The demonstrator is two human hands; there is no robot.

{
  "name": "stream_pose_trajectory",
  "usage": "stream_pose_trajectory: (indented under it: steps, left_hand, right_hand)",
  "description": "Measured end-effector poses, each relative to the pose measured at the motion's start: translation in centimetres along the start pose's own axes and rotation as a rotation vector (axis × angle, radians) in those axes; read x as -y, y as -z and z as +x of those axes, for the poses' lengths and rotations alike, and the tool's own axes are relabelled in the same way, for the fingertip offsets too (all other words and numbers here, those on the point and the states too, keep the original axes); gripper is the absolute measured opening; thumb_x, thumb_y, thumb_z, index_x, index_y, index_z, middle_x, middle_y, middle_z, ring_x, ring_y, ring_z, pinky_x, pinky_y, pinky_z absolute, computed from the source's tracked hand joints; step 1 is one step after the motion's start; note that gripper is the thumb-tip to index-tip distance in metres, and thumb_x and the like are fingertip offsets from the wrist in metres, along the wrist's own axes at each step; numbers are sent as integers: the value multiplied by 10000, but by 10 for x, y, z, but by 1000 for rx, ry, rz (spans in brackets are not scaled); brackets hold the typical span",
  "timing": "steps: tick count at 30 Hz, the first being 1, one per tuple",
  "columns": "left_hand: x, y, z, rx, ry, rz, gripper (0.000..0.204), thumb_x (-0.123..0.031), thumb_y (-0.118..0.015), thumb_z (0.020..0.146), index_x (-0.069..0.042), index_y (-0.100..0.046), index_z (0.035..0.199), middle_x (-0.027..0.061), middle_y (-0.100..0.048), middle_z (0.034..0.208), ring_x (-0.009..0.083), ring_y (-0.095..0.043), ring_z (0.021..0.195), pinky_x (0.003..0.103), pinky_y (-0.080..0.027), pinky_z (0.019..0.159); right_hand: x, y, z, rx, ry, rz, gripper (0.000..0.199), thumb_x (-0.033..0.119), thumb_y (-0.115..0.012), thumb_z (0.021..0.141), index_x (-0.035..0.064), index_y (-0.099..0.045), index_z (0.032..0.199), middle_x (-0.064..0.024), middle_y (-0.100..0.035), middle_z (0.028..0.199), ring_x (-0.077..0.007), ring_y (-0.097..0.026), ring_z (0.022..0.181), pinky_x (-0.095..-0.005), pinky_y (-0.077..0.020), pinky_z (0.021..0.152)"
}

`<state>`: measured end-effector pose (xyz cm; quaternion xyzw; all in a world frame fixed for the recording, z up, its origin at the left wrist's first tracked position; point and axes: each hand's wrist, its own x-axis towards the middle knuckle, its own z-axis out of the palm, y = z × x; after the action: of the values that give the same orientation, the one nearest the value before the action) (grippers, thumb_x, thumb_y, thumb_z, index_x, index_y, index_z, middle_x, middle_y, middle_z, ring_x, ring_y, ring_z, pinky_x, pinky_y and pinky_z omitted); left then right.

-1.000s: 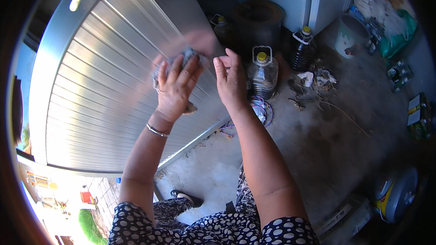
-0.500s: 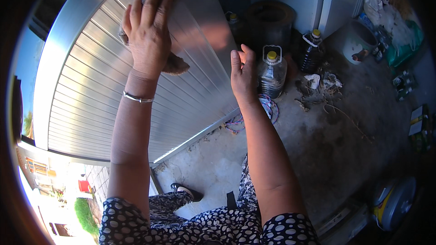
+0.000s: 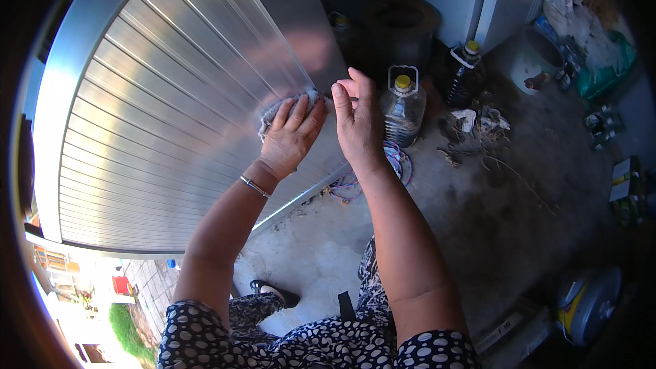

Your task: The person wipes the surface of a metal rolling shutter door with a cloth. They clean the exterior face of the door, moving from the bottom to the top, and then wipe the door handle and the interior frame after opening the door.

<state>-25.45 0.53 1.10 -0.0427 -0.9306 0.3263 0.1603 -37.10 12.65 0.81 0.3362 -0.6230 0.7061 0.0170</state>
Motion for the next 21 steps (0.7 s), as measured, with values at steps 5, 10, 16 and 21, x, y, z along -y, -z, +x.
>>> stream_pose_trajectory:
  steps: [5, 10, 16, 21]
  left_hand:
    - [-35, -56, -19, 56, -128, -77, 442, -178, -552, 781, -114, -620, 1213, 28, -463, 1356, 261, -341, 1321, 431, -230, 1126]
    - [-69, -105, -35, 141, -209, -178, 415, -210, -515, 802, -84, -636, 1179, 34, -478, 1353, 280, -309, 1330, 425, -169, 1149]
    - [-72, -102, -38, 199, -221, -279, 403, -205, -529, 794, -117, -646, 1169, 11, -480, 1344, 257, -310, 1322, 413, -176, 1150]
    - [-37, -43, -23, 85, -73, -89, 422, -210, -545, 789, -191, -620, 1204, -1, -451, 1366, 245, -358, 1305, 422, -216, 1127]
  right_hand:
    - [-9, 4, 0, 17, 29, -17, 420, 304, -495, 982, 41, -411, 1299, -156, -615, 1111, -261, -601, 1011, -365, -498, 845]
    - [-2, 7, -1, 48, 39, -84, 432, 291, -519, 970, 28, -416, 1298, -165, -594, 1147, -267, -593, 1027, -373, -497, 856]
    - [-3, -3, -2, 36, 35, -85, 455, 294, -571, 942, 23, -438, 1283, -157, -596, 1123, -270, -580, 1017, -390, -467, 887]
    - [-6, -2, -1, 14, 57, -131, 450, 280, -589, 932, 25, -445, 1274, -157, -606, 1079, -272, -579, 995, -388, -460, 877]
